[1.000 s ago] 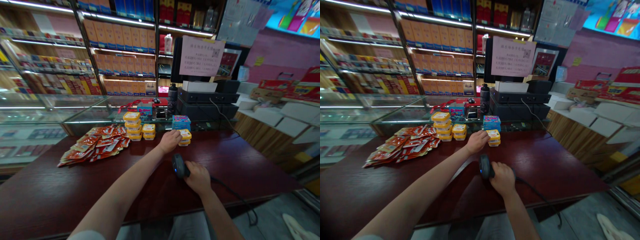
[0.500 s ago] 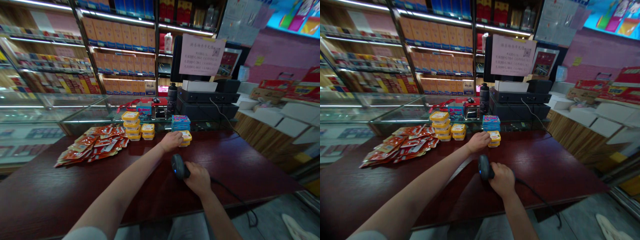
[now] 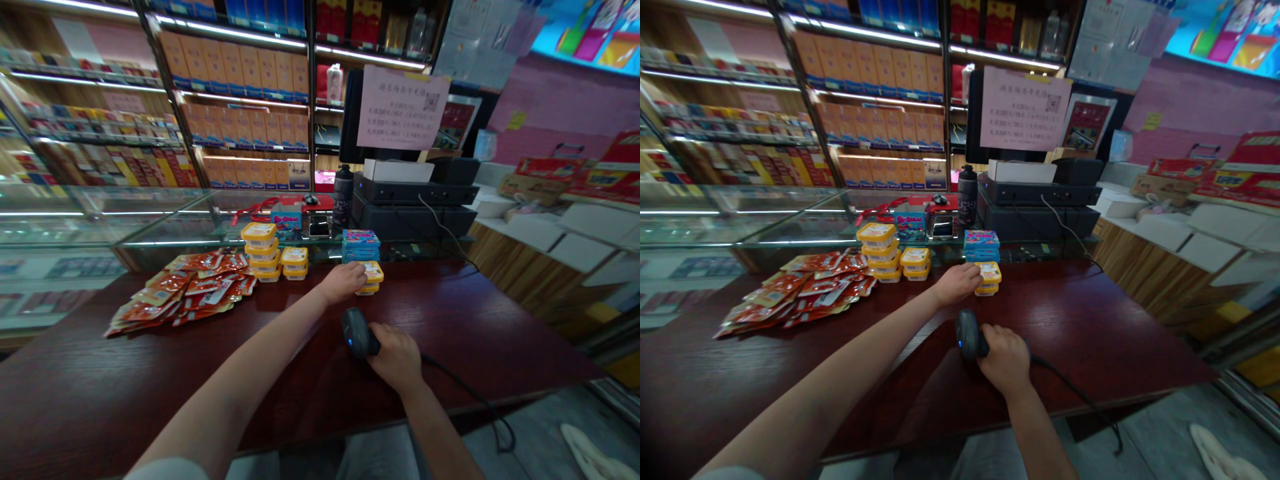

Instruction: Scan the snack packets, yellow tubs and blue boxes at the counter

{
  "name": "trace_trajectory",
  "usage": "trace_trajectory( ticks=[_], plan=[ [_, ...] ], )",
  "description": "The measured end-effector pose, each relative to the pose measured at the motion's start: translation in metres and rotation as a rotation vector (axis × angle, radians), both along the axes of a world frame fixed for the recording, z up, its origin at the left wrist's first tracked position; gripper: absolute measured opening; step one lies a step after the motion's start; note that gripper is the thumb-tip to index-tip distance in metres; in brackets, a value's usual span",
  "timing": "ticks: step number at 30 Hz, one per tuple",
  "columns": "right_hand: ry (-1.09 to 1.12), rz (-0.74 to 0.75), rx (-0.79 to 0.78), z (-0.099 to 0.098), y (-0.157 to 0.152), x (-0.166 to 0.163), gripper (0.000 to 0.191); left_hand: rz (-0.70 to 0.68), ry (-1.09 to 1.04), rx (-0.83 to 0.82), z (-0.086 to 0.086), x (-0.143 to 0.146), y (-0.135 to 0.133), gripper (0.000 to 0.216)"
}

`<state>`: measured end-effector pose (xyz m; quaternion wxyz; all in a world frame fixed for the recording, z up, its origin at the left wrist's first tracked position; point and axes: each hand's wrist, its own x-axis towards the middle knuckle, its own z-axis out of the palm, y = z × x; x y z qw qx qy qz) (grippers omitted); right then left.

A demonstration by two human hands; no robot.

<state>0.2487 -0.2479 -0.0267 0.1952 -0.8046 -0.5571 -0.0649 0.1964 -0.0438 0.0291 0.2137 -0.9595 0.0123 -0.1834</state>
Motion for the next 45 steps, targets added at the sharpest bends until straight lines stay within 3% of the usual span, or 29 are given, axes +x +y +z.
trace_trajectory(
  ticks=[10,14,17,22,25,29,35,38,45],
  plan=[
    [-0.005,0.003,-0.001,-0.002,0.001,0.001,0.025,0.026,-0.019,-0.048,-0.001,0.001,0.000,0.018],
    [0.000,0.021,0.004,-0.004,-0.001,0.002,0.026,0.069,-0.088,-0.072,-0.006,-0.016,0.005,0.024],
    [-0.007,0.020,0.007,-0.003,-0.002,0.000,0.028,0.179,-0.220,-0.083,-0.009,-0.047,0.017,0.027],
    [-0.019,0.035,0.006,-0.001,-0.003,-0.001,0.028,0.557,-0.408,-0.106,-0.008,-0.103,0.050,0.025],
    [-0.008,0.040,-0.006,-0.004,-0.002,0.000,0.026,0.684,-0.308,-0.108,-0.003,-0.122,0.067,0.021],
    [-0.029,0.029,0.002,-0.010,-0.001,0.002,0.028,0.713,-0.158,-0.089,0.000,-0.126,0.077,0.021],
    [-0.014,0.023,-0.048,-0.005,0.000,-0.001,0.029,0.581,-0.196,-0.107,0.005,-0.128,0.071,0.021],
    [-0.024,0.015,-0.060,-0.003,-0.001,-0.001,0.028,0.602,-0.271,-0.171,0.004,-0.140,0.060,0.020],
    [-0.076,-0.005,-0.072,-0.002,-0.002,-0.004,0.026,0.714,-0.453,-0.394,-0.023,-0.186,0.031,0.016]
  ],
)
